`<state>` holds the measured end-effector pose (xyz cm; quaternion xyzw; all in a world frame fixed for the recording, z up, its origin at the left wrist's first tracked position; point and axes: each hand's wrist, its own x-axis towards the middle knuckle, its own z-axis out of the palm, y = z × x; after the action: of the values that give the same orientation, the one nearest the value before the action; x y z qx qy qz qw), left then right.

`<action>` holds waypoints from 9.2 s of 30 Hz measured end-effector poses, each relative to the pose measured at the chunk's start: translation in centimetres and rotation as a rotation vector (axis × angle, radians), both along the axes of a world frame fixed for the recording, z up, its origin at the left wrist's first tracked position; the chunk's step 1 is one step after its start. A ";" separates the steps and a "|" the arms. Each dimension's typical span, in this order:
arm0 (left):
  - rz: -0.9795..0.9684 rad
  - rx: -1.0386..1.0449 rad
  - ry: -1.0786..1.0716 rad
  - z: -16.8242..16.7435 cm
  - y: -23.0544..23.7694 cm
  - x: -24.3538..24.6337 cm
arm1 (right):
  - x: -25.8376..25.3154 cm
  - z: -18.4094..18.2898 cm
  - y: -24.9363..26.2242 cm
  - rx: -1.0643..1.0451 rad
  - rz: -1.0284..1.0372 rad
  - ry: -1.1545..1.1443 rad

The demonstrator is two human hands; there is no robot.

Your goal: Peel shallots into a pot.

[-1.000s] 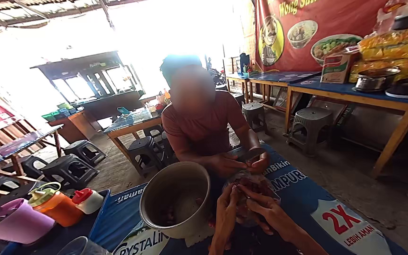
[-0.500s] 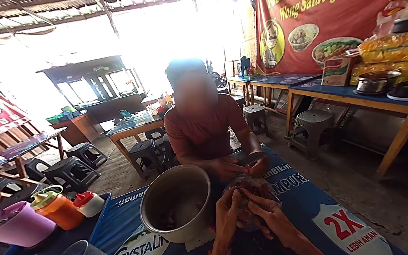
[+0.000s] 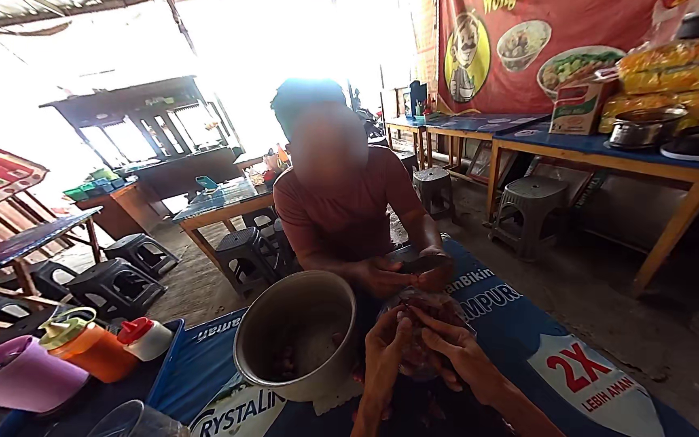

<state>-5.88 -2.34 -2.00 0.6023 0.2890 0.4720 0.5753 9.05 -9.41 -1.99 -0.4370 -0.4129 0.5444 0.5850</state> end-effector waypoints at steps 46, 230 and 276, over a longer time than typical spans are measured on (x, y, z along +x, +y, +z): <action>0.034 -0.047 -0.122 -0.4 0.2 -0.3 | -0.3 -0.2 -0.1 0.055 -0.044 -0.032; 0.317 -0.269 -0.169 -2.5 -1.5 1.7 | 1.5 -1.2 0.1 -0.093 0.139 -0.190; 0.311 -0.119 -0.161 -3.1 -2.2 2.2 | 0.4 -1.5 0.2 -0.219 0.010 0.120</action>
<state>-3.70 -4.55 -5.12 0.4756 0.3589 0.5839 0.5514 9.40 -9.21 -3.50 -0.4630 -0.3173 0.6142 0.5548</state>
